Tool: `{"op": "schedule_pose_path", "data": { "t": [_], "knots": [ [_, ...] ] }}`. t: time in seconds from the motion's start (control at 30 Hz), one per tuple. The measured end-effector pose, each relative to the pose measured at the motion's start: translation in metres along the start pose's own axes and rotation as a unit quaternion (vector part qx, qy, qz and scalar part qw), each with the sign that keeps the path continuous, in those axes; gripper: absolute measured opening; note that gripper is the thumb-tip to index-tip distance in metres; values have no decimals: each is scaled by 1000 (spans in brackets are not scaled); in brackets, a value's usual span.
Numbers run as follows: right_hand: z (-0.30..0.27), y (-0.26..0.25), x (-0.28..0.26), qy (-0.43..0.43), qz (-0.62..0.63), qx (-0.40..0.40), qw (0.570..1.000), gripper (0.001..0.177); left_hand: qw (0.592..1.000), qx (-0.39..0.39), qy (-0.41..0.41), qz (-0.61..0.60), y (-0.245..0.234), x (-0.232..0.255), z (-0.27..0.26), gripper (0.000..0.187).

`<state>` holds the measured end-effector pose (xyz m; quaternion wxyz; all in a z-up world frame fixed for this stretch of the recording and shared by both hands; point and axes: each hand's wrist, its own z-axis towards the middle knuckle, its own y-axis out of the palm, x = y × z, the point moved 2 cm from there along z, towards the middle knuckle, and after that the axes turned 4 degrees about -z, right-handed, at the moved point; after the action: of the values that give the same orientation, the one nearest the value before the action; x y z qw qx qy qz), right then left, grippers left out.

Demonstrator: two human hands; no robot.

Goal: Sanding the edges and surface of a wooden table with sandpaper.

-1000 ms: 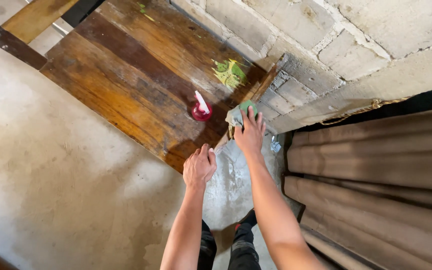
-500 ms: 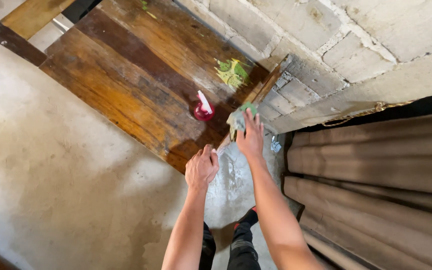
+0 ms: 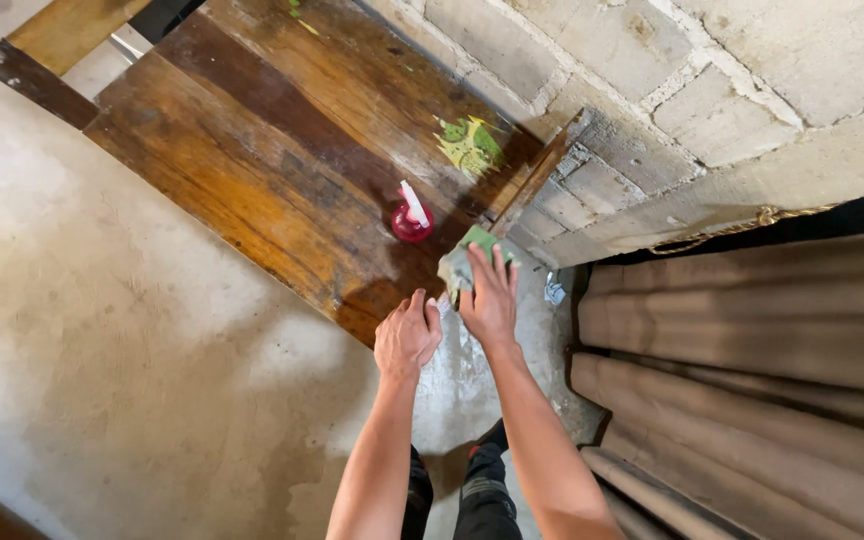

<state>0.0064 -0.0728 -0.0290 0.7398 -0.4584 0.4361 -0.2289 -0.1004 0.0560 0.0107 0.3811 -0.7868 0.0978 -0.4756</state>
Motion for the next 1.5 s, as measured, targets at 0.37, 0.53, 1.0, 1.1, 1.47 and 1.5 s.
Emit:
{"op": "schedule_pose_path", "data": {
  "t": [0.37,0.53,1.0,1.1,1.47,1.5],
  "knots": [
    [9,8,-20,-11,-64,-14,998,55,999,1,23,-23,-2,0,-2,49],
    [-21,1,-23,0,-11,-19,1000,62,999,-5,23,-23,-3,0,-1,51],
    [6,5,-30,-13,-21,-33,999,64,995,47,62,-67,4,-11,-2,46],
    [-30,-4,-34,-32,45,-58,997,68,994,59,72,-56,6,-13,-2,44],
    [10,15,12,60,28,-15,998,75,996,52,55,-40,-1,-6,-4,45],
    [16,18,14,70,18,1,997,71,997,48,53,-41,0,-5,-4,44]
  ]
}}
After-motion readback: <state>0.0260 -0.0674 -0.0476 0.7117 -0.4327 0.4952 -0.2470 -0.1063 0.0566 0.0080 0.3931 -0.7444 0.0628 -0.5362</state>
